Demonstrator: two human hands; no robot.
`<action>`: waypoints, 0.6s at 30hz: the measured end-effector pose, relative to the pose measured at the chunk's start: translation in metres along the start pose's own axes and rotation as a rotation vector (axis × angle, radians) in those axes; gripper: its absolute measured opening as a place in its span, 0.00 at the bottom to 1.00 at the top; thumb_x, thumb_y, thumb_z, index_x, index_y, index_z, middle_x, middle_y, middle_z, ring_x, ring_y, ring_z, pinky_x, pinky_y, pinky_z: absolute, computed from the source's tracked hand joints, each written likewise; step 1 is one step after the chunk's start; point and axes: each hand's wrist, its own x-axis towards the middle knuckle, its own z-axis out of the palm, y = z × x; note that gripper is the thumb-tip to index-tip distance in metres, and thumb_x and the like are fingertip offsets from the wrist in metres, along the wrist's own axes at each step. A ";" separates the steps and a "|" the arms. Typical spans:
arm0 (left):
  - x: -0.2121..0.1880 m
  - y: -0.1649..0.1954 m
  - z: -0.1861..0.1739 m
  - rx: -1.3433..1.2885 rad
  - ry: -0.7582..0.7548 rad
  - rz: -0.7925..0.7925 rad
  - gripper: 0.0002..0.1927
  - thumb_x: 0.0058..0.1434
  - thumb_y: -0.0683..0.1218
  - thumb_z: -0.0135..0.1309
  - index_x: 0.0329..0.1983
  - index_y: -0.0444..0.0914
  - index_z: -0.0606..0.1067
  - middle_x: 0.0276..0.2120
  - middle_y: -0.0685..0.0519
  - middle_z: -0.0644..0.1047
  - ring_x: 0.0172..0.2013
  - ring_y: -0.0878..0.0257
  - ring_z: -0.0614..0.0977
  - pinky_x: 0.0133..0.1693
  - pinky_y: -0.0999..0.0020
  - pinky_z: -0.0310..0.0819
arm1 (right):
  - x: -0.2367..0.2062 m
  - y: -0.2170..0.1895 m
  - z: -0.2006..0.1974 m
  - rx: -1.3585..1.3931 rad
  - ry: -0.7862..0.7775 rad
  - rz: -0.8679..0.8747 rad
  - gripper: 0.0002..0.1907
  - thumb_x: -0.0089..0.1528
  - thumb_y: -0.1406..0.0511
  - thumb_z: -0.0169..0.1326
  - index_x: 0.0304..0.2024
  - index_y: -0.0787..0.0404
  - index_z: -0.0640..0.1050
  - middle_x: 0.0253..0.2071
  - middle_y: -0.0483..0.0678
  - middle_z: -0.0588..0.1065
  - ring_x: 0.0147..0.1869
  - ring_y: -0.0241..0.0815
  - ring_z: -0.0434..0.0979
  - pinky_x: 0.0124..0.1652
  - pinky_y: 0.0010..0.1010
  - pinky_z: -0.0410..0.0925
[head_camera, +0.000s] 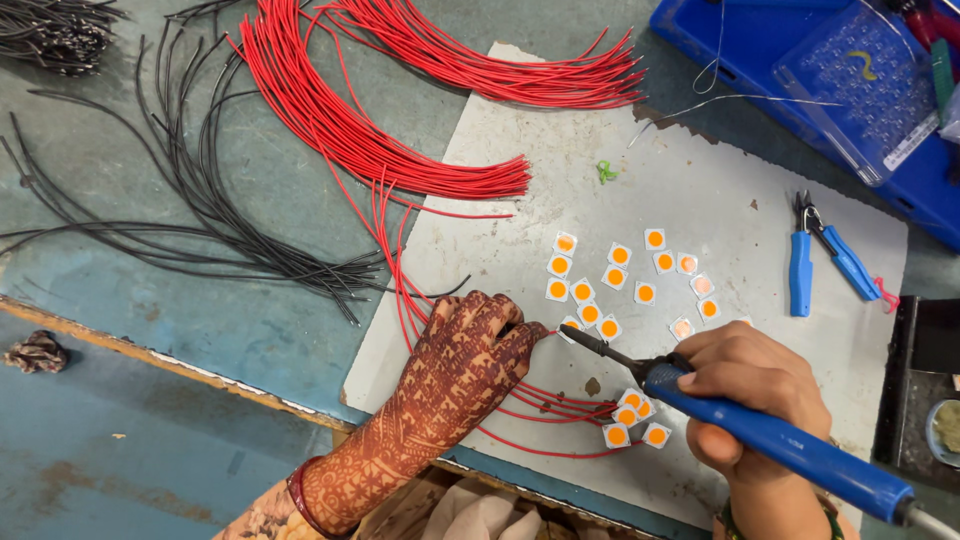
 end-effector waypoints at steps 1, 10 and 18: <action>0.000 0.000 0.000 0.000 0.002 0.000 0.17 0.58 0.43 0.57 0.52 0.43 0.79 0.42 0.54 0.72 0.45 0.55 0.74 0.47 0.55 0.65 | 0.000 0.000 0.000 -0.006 -0.005 0.002 0.27 0.70 0.46 0.50 0.39 0.65 0.69 0.25 0.49 0.72 0.29 0.47 0.76 0.33 0.34 0.75; 0.000 0.000 0.001 -0.003 -0.014 -0.010 0.18 0.57 0.43 0.57 0.53 0.43 0.78 0.42 0.53 0.72 0.46 0.55 0.75 0.47 0.54 0.65 | 0.002 0.000 0.000 -0.005 0.011 -0.003 0.28 0.69 0.46 0.51 0.38 0.66 0.69 0.23 0.49 0.71 0.28 0.47 0.76 0.33 0.36 0.74; 0.000 -0.001 0.001 -0.007 -0.022 -0.019 0.19 0.57 0.43 0.57 0.53 0.44 0.78 0.43 0.53 0.72 0.46 0.55 0.74 0.47 0.54 0.64 | 0.002 -0.001 0.002 -0.011 0.030 0.014 0.29 0.70 0.45 0.50 0.38 0.66 0.68 0.23 0.49 0.71 0.29 0.48 0.77 0.30 0.33 0.73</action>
